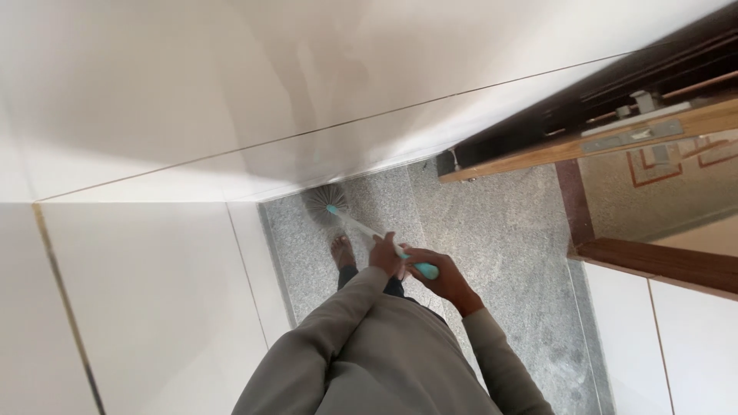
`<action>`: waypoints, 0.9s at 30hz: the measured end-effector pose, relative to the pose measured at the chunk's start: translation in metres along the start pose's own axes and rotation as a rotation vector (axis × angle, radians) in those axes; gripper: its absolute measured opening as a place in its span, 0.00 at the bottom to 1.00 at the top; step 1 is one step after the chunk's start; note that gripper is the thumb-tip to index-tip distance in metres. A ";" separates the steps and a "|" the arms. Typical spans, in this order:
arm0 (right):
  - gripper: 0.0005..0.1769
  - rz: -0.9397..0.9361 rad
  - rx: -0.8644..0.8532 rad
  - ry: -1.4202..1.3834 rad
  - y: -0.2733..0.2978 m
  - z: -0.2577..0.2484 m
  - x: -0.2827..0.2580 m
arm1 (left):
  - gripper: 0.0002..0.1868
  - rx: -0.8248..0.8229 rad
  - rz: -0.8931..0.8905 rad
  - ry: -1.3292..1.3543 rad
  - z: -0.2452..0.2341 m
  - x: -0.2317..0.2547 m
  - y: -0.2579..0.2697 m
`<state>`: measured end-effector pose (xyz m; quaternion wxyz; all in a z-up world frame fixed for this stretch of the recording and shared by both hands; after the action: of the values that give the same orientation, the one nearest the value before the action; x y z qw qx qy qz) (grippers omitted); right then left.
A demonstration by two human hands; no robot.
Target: Sweeping a tiled floor in a hallway or landing area using a broom.
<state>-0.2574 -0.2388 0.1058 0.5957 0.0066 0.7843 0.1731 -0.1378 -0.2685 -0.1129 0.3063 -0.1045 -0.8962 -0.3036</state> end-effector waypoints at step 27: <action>0.09 -0.039 0.854 0.030 0.117 -0.038 -0.021 | 0.24 -0.092 0.804 -0.131 0.047 0.139 -0.008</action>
<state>-0.3098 -0.1434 0.1670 0.5310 0.2352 0.7943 -0.1783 -0.2738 -0.2465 -0.0607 0.3378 -0.4790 -0.7871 -0.1922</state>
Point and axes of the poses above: each hand's wrist, its own y-axis away from the middle knuckle, its own z-axis out of the palm, x = y × z, the point moved 5 cm from there along -y, towards the middle knuckle, and after that the axes turned 8 degrees about -y, right-handed, at the moved point
